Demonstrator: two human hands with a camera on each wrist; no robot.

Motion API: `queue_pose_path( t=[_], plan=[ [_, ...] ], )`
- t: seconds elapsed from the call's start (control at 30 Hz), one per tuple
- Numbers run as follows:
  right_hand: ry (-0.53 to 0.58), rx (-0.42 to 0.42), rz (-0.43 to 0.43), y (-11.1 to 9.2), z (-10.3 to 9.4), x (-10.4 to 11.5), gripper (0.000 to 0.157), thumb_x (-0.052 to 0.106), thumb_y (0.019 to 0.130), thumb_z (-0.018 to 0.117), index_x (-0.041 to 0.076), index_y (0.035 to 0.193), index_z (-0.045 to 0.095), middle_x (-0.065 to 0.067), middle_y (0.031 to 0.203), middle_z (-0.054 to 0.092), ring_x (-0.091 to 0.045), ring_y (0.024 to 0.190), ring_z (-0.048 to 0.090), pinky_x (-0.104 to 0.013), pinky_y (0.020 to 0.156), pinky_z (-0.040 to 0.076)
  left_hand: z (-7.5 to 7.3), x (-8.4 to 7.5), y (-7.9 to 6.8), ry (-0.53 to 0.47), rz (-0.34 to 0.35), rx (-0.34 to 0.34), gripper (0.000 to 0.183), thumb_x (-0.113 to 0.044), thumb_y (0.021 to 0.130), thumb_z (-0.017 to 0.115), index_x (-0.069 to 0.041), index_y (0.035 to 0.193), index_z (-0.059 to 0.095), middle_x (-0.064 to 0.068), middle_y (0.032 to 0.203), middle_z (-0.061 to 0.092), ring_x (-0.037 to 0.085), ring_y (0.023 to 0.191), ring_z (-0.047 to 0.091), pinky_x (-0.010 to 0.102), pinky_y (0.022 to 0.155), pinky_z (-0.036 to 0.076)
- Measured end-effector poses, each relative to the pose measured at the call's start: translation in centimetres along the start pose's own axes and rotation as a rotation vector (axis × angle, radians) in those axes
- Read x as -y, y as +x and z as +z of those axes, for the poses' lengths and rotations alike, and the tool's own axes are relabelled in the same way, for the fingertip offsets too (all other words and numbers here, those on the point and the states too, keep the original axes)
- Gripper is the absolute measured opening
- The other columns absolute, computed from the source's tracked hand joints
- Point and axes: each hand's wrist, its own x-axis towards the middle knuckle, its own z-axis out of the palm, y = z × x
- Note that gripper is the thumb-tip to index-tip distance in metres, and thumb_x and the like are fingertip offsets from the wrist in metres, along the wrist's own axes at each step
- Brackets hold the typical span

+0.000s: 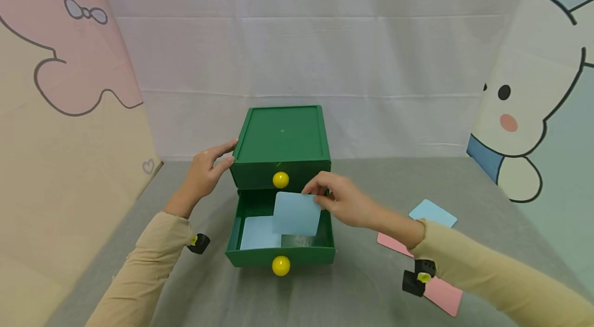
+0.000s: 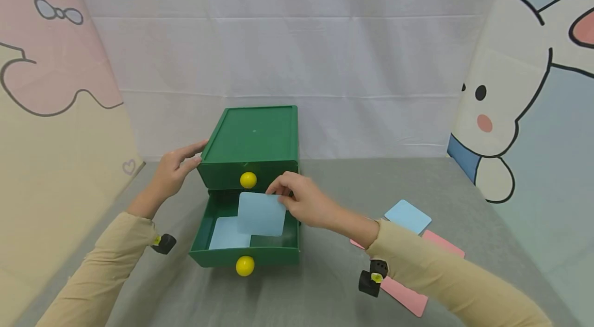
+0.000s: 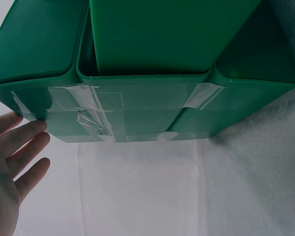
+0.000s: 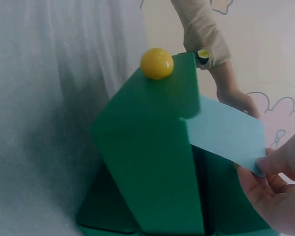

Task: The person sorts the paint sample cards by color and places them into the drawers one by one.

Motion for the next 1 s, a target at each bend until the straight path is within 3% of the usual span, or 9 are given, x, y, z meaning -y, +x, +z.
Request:
queue_pose_path(
  t=[0.67, 1.0],
  plan=[
    [-0.044, 0.103, 0.104, 0.8, 4.2, -1.4, 0.019, -0.007, 0.085, 0.055, 0.002, 0.101, 0.063, -0.003, 0.09, 0.056, -0.014, 0.079, 0.049, -0.018, 0.066, 0.049, 0.0, 0.3, 0.0, 0.002, -0.004, -0.003, 0.041, -0.014, 0.093, 0.046, 0.003, 0.13, 0.048, 0.02, 0.124, 0.054, 0.034, 0.112, 0.051, 0.051, 0.094, 0.039],
    [-0.136, 0.07, 0.129, 1.1, 5.3, -1.4, 0.017, -0.006, 0.082, 0.059, 0.0, 0.097, 0.065, -0.004, 0.087, 0.056, -0.015, 0.078, 0.051, -0.022, 0.069, 0.047, 0.0, 0.3, 0.0, 0.005, -0.001, -0.002, 0.041, -0.014, 0.092, 0.046, 0.003, 0.13, 0.048, 0.02, 0.123, 0.054, 0.034, 0.112, 0.051, 0.052, 0.093, 0.039]
  ],
)
